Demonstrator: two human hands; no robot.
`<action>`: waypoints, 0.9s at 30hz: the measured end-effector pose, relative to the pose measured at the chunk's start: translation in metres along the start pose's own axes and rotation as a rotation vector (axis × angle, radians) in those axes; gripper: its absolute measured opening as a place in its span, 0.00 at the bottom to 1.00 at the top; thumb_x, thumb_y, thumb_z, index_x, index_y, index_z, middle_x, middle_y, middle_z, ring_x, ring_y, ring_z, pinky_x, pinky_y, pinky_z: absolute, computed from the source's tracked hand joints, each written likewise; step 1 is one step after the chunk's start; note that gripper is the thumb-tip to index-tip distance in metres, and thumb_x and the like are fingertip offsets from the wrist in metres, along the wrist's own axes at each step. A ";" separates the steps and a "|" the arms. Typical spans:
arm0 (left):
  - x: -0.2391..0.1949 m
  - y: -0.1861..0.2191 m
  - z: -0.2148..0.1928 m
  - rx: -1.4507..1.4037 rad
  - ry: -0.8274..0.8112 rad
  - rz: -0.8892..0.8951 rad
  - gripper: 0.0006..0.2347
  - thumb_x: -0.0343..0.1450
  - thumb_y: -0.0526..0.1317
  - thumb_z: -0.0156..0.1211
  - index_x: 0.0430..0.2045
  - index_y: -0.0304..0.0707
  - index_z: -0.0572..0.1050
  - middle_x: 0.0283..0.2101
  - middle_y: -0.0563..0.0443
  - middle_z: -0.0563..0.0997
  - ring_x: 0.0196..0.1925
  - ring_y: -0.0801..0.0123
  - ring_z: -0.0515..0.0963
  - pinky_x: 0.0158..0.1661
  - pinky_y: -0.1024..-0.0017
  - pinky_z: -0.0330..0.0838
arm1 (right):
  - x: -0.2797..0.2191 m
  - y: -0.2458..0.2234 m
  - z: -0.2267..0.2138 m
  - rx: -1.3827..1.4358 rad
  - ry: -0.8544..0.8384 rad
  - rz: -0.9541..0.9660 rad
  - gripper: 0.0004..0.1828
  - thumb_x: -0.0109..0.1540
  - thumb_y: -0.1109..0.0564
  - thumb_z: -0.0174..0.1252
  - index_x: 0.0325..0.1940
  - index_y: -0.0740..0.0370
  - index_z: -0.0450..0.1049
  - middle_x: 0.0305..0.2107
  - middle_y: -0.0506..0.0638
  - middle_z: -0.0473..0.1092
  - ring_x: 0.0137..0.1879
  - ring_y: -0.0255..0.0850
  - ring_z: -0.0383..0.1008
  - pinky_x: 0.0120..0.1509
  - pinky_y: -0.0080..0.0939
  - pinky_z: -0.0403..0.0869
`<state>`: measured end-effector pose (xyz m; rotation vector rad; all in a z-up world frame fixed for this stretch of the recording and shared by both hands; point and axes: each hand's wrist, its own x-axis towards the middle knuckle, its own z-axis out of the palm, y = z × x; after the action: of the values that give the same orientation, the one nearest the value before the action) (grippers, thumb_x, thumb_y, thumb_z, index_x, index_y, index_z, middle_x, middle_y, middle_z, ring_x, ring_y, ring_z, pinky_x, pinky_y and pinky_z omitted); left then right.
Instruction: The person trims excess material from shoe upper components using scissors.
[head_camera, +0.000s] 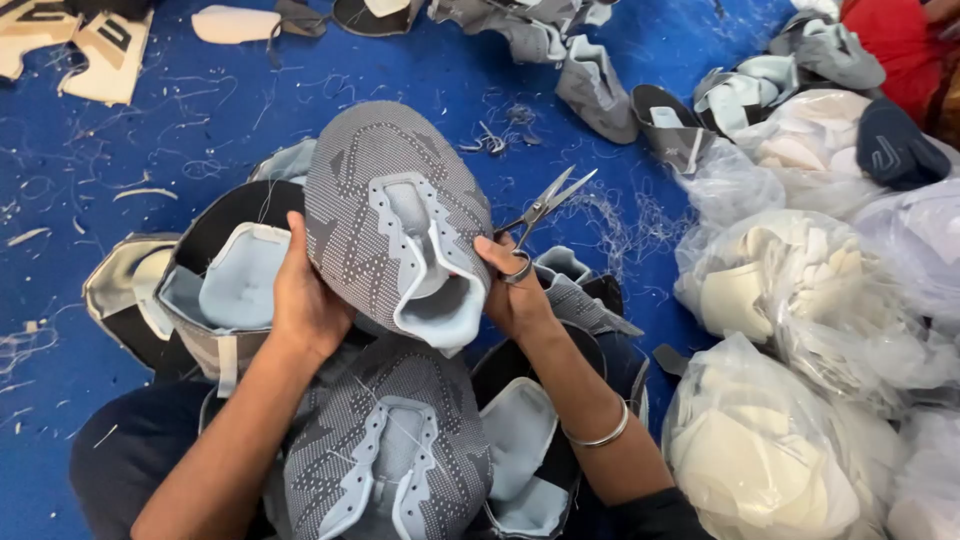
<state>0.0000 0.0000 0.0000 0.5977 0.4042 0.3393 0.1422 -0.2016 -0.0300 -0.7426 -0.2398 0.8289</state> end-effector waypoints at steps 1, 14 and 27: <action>-0.005 0.004 0.004 0.000 0.007 0.000 0.29 0.73 0.61 0.45 0.61 0.40 0.69 0.58 0.48 0.77 0.58 0.62 0.78 0.56 0.62 0.75 | -0.001 0.000 0.001 0.003 0.000 0.007 0.28 0.63 0.57 0.61 0.65 0.68 0.63 0.53 0.58 0.72 0.58 0.46 0.76 0.68 0.47 0.72; -0.005 0.027 -0.009 0.233 -0.077 -0.071 0.27 0.67 0.40 0.66 0.59 0.26 0.67 0.53 0.41 0.80 0.53 0.58 0.81 0.53 0.59 0.77 | 0.021 -0.010 -0.023 -0.583 0.106 -0.177 0.30 0.61 0.53 0.69 0.59 0.68 0.62 0.48 0.55 0.73 0.51 0.38 0.75 0.57 0.38 0.74; 0.026 0.021 -0.044 0.065 0.112 -0.021 0.25 0.69 0.40 0.64 0.59 0.26 0.66 0.55 0.41 0.78 0.56 0.55 0.79 0.56 0.57 0.74 | 0.043 -0.025 -0.003 -0.780 0.125 -0.035 0.19 0.62 0.52 0.68 0.49 0.61 0.68 0.41 0.51 0.76 0.46 0.36 0.76 0.48 0.37 0.74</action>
<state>-0.0017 0.0479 -0.0270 0.6394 0.5304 0.3409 0.1864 -0.1824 -0.0188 -1.5097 -0.4730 0.6415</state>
